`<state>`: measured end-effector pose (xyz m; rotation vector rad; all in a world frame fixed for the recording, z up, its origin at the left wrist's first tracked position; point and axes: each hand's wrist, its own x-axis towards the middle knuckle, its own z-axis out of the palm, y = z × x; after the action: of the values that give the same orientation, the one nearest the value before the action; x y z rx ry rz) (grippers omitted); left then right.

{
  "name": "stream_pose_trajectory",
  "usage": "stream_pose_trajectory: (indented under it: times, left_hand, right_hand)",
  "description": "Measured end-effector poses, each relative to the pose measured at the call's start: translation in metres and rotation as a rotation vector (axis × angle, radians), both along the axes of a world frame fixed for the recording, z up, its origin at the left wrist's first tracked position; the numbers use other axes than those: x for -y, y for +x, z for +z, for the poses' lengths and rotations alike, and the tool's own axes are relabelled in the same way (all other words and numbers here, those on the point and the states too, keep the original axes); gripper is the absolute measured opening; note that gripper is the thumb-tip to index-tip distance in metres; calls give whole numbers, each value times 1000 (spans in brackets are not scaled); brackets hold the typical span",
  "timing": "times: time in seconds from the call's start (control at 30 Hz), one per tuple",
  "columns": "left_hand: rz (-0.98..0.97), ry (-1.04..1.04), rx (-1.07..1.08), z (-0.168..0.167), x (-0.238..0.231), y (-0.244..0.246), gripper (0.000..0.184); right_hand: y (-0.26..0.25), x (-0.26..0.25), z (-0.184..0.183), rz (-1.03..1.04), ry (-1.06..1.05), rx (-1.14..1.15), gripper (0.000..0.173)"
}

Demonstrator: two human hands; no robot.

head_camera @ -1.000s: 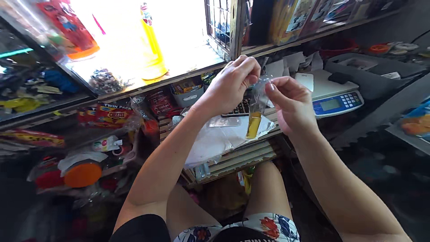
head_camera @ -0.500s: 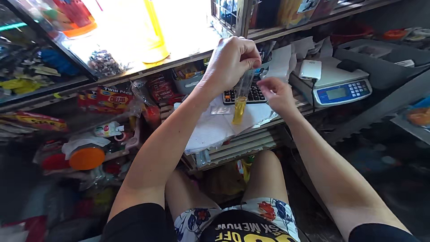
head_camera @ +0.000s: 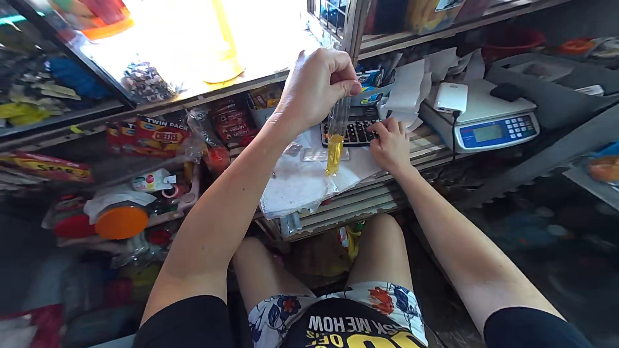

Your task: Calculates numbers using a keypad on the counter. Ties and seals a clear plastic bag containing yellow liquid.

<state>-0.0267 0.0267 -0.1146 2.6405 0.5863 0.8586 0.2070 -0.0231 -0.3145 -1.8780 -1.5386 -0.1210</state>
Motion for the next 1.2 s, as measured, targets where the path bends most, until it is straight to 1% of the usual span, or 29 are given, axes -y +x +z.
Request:
stream_pose_trajectory:
  times: [0.13, 0.23, 0.33, 0.4, 0.5, 0.53, 0.6, 0.67, 0.7, 0.77, 0.83, 0.9, 0.93, 0.97, 1.0, 1.03, 1.1, 1.13, 1.2]
  left_hand:
    - [45, -11, -2, 5, -1, -10, 13]
    - [60, -21, -10, 4, -2, -12, 13]
    - [59, -27, -9, 1, -1, -14, 12]
    - [65, -36, -11, 1, 0, -15, 12]
    - [60, -39, -10, 2, -1, -15, 12]
    - [56, -39, -8, 1, -2, -13, 12]
    - [52, -41, -15, -1, -2, -11, 12]
    - [44, -46, -15, -2, -2, -8, 12]
    - [39, -46, -12, -2, -2, -8, 12]
    - [24, -35, -2, -2, -1, -8, 12]
    - [3, -34, 11, -2, 0, -6, 10]
    - [-34, -41, 34, -1, 0, -1, 9]
    - [-56, -54, 43, -1, -1, 1, 9]
    - [-77, -69, 45, -2, -2, 2, 9]
    - [-97, -82, 42, -1, -3, 3, 9]
    - [-111, -96, 35, -1, -5, 4, 9]
    - [-134, -139, 15, 1, -8, 5, 10]
    - [-146, -160, 10, 2, -9, 6, 9]
    - [-167, -195, 8, 4, -9, 7, 9]
  right_hand:
    - [-18, -11, -6, 212, 29, 89, 31]
    - [-34, -25, -8, 280, -35, 163, 35]
    - [-42, -33, -8, 272, -174, 219, 39]
    - [-44, -32, -6, 260, -174, 212, 39]
    - [-47, -29, -3, 231, -62, 138, 33]
    - [-47, -30, -3, 217, -59, 138, 36]
    - [-50, -35, -6, 198, -123, 143, 43]
    - [-52, -42, -6, 188, -214, 142, 47]
    - [-53, -45, -4, 187, -244, 140, 47]
    - [-52, -48, 1, 193, -231, 125, 44]
    - [-50, -43, 7, 196, -101, -20, 40]
    - [-50, -29, 19, 197, 110, -333, 38]
    - [-54, -16, 29, 250, 175, -526, 38]
    - [-56, -3, 37, 334, 214, -699, 42]
    - [-59, 7, 47, 450, 220, -816, 48]
    - [-61, 15, 56, 581, 209, -868, 54]
    - [-66, 25, 74, 810, 156, -885, 60]
    - [-68, 26, 82, 878, 135, -881, 60]
    - [-71, 25, 95, 923, 106, -936, 56]
